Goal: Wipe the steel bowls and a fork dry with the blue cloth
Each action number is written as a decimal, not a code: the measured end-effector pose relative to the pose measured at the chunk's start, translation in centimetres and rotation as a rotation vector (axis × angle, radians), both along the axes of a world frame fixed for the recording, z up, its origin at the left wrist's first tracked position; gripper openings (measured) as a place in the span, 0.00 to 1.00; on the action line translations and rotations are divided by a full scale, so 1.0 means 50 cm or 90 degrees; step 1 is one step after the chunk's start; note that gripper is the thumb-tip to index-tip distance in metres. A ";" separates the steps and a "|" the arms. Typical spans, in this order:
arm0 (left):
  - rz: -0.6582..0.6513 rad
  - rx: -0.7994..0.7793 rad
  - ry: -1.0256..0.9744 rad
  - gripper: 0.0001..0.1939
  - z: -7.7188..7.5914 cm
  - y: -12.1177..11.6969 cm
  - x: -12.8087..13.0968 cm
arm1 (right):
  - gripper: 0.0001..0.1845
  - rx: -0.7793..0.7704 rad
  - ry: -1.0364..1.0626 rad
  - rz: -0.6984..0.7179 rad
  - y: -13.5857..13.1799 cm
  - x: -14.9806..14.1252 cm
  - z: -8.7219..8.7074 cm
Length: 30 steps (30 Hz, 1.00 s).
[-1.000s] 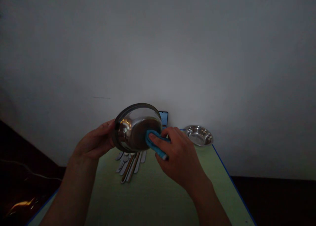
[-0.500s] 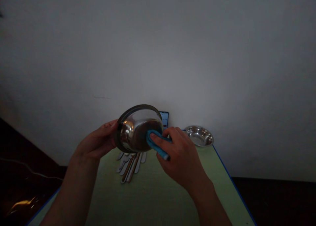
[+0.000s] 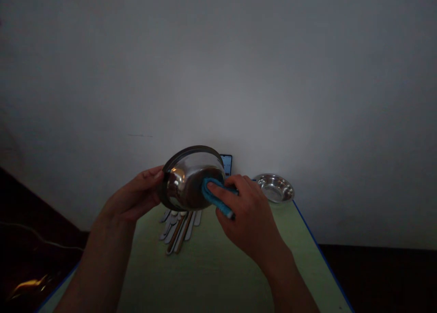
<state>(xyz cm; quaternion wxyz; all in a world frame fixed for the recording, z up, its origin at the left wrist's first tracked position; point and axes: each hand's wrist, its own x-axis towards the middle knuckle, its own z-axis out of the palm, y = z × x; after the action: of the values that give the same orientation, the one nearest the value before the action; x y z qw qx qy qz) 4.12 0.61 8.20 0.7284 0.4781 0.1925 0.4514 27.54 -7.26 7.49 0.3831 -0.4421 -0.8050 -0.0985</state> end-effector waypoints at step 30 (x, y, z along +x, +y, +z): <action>0.184 0.201 0.270 0.11 0.006 -0.017 0.027 | 0.14 -0.243 0.177 -0.036 0.019 -0.010 0.006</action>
<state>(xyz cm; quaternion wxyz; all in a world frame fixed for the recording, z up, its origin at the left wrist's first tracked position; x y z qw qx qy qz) 5.48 -0.23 8.49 0.5168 0.6368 0.3338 0.4647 27.03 -6.31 7.77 0.3968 -0.5381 -0.7359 0.1071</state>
